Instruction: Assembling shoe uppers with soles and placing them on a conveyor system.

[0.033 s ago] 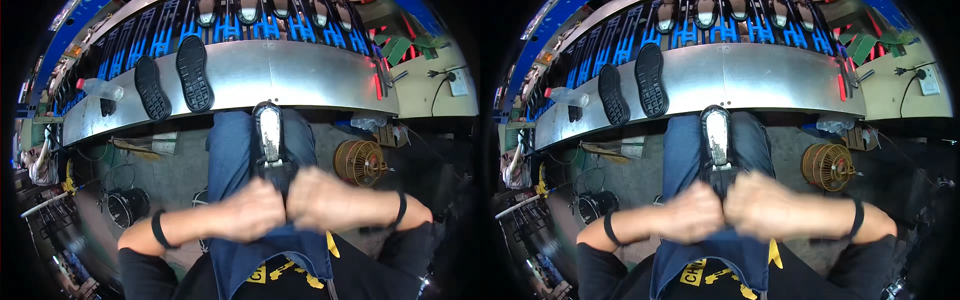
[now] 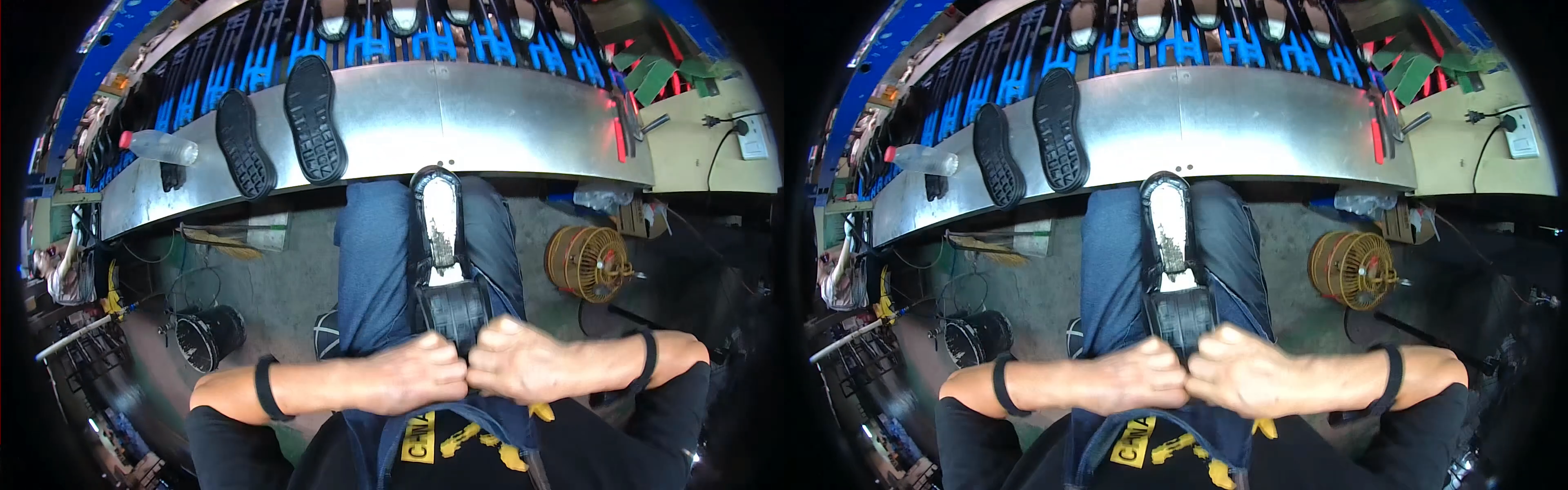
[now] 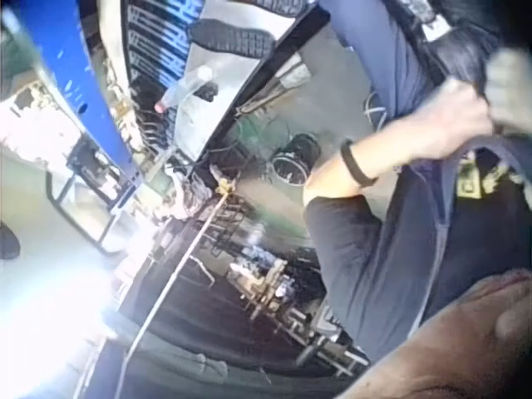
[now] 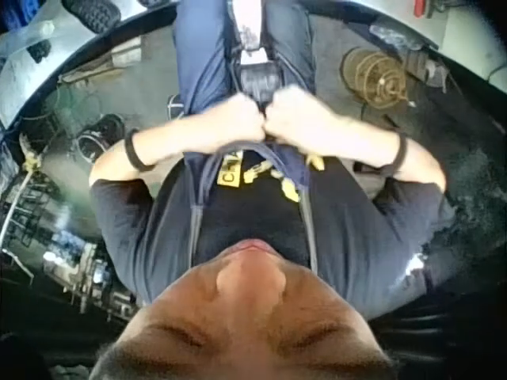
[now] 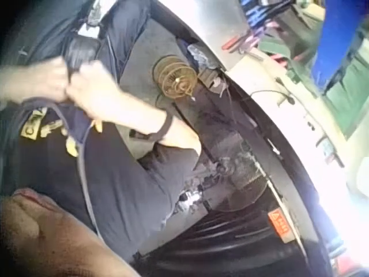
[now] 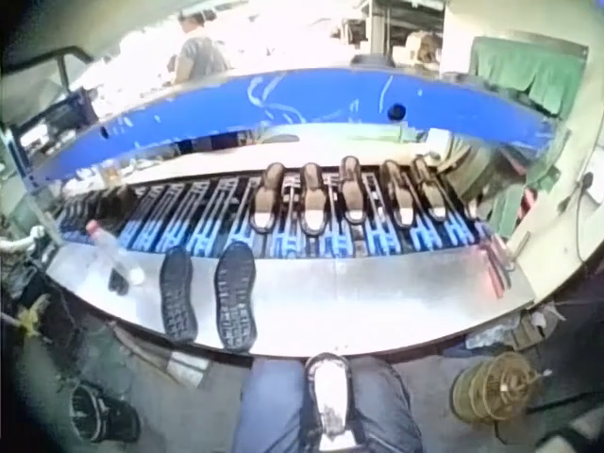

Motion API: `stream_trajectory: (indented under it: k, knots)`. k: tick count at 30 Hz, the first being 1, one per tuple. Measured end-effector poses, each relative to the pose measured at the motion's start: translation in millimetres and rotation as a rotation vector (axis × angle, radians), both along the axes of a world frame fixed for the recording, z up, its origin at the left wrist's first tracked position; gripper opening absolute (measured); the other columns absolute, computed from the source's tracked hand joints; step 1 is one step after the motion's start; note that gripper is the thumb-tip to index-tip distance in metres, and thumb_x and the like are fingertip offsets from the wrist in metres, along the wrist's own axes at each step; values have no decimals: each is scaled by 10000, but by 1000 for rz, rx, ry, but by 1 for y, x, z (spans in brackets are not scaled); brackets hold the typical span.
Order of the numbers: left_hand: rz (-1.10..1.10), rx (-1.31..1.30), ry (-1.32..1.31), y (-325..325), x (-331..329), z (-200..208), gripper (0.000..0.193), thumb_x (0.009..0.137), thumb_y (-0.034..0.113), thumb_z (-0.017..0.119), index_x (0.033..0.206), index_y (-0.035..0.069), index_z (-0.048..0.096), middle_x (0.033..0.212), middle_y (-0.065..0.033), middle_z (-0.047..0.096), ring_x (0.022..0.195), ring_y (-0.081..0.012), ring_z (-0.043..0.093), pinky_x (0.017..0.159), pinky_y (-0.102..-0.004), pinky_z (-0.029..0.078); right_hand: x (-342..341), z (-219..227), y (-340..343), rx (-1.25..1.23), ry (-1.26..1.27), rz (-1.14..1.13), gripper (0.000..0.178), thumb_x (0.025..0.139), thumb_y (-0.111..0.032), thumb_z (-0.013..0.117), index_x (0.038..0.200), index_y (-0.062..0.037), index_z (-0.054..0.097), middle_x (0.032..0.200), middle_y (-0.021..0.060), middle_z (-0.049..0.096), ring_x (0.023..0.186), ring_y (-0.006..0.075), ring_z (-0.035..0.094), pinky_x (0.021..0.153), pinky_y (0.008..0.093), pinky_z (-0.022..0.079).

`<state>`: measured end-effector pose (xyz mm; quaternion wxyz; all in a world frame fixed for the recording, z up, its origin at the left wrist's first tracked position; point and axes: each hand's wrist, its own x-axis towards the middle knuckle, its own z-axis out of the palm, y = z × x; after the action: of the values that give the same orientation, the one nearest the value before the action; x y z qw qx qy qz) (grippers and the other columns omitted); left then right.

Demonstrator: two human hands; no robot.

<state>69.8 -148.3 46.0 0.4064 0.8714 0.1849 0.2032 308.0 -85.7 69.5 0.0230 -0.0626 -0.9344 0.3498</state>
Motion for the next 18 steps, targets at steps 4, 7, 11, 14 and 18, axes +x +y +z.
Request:
stream_trajectory:
  k: [4, 7, 11, 14, 18]
  knots:
    - [114, 164, 38, 23, 3, -19, 124, 831, 175, 596, 937, 114, 576, 849, -6, 457, 848, -166, 494, 820, -326, 390, 6, -35, 28, -17, 200, -68, 136, 773, -196, 686, 801, -136, 568, 791, -4, 459, 793, 182, 505, 791, 347, 415]
    - [250, 125, -80, 40, -10, -24, 148, 774, 187, 662, 902, 121, 632, 960, 6, 556, 924, -165, 529, 839, -340, 408, 2, -40, 50, -79, 309, -155, 245, 722, -250, 784, 870, -136, 626, 900, -17, 535, 860, 186, 527, 848, 348, 418]
    - [442, -67, -219, 57, -24, -26, 265, 682, 162, 780, 910, 72, 679, 949, -35, 592, 879, -227, 543, 782, -385, 435, -13, -39, 79, -317, 367, -275, 373, 669, -294, 879, 904, -127, 643, 952, 9, 559, 898, 240, 524, 819, 365, 420]
    - [652, -321, -392, 83, -27, -21, 377, 698, 154, 881, 966, 7, 662, 909, -89, 581, 741, -251, 559, 643, -380, 456, -29, -30, 117, -614, 278, -451, 411, 736, -205, 882, 996, -53, 602, 957, 99, 568, 858, 280, 531, 740, 394, 443]
    - [832, -586, -243, 121, -36, -27, 380, 781, 74, 832, 1080, -28, 621, 910, -137, 597, 773, -239, 585, 648, -326, 469, -46, -55, 135, -717, 172, -666, 393, 829, -113, 808, 1036, -19, 488, 926, 106, 506, 759, 218, 497, 649, 337, 433]
